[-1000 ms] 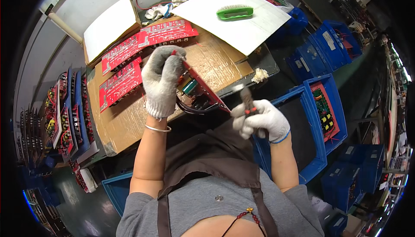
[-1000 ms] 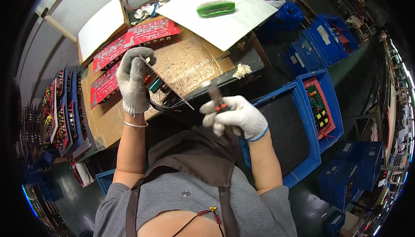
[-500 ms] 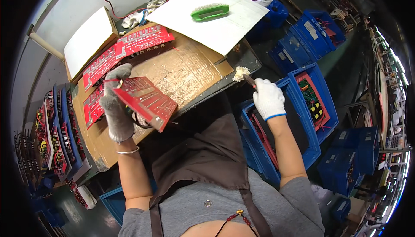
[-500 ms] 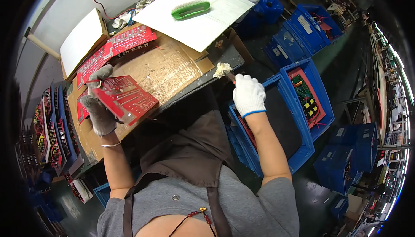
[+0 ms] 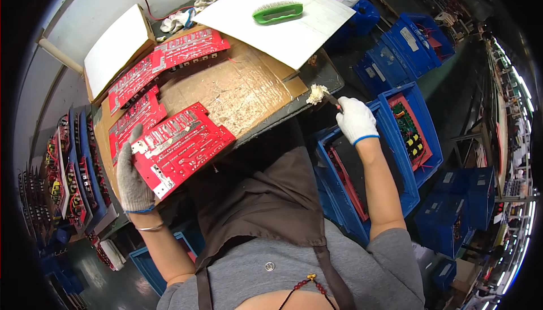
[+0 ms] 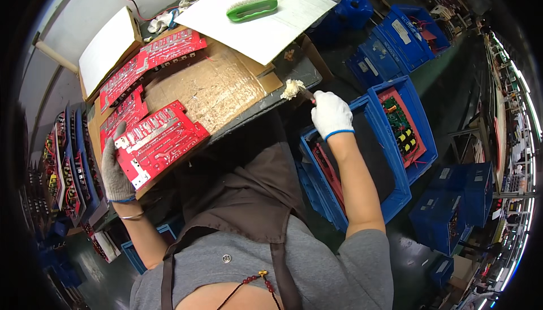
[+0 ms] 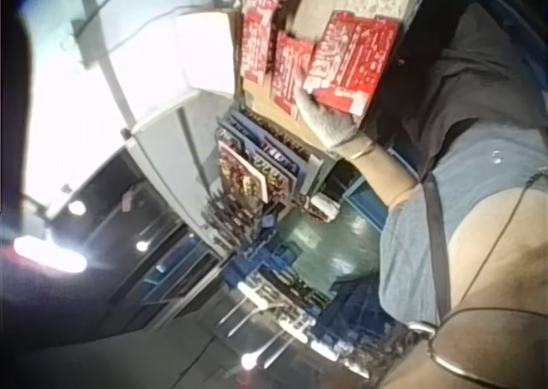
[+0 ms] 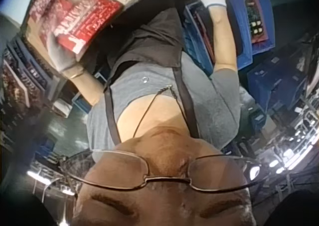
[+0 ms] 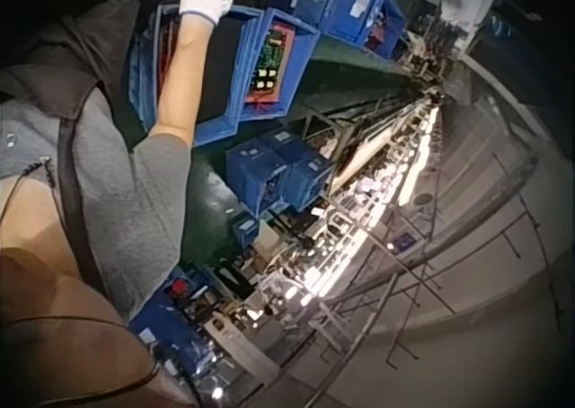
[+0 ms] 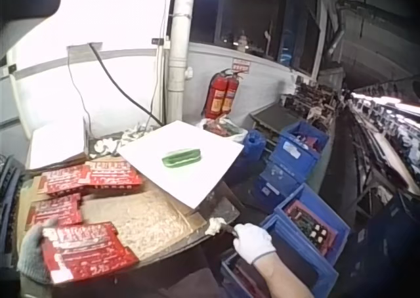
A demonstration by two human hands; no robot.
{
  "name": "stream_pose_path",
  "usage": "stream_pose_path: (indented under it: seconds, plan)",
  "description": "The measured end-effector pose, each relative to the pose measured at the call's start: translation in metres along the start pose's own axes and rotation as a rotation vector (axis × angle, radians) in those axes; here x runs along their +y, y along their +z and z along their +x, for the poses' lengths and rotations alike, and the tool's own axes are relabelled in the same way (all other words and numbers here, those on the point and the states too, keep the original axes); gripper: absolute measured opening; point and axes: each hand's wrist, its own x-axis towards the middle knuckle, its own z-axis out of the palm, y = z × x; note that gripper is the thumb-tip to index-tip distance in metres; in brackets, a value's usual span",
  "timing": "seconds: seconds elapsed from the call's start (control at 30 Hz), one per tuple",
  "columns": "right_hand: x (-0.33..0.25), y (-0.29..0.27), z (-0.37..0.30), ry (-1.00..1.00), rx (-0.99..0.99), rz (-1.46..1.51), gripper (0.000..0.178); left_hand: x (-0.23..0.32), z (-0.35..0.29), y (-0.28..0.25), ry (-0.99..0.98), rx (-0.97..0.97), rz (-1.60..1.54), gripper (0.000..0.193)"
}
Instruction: The person is using pliers to trim components on printed circuit boards and organizing them into crates at a factory workstation.
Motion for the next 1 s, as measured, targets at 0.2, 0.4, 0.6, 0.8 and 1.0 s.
stream_pose_path:
  seconds: [0.2,0.4,0.6,0.8,1.0]
  plan:
    - [0.010,-0.006,-0.008,0.300,-0.271,1.295,0.045,-0.019,-0.011,-0.012,0.041,0.202,-0.116,0.059]
    - [-0.033,0.014,-0.055,0.060,-0.767,2.647,0.076,-0.068,0.019,0.028,0.174,0.045,-0.074,0.059]
    - [-0.120,-0.023,-0.074,-0.071,-1.151,1.965,0.084,-0.093,0.032,0.021,0.131,-0.074,0.017,0.072]
    - [-0.180,-0.056,-0.039,-0.712,-0.150,0.531,0.054,-0.087,0.033,0.019,0.146,-0.091,0.112,0.081]
    - [-0.212,-0.058,-0.012,-0.898,0.137,0.156,0.059,-0.088,0.034,0.018,0.129,-0.137,0.068,0.089]
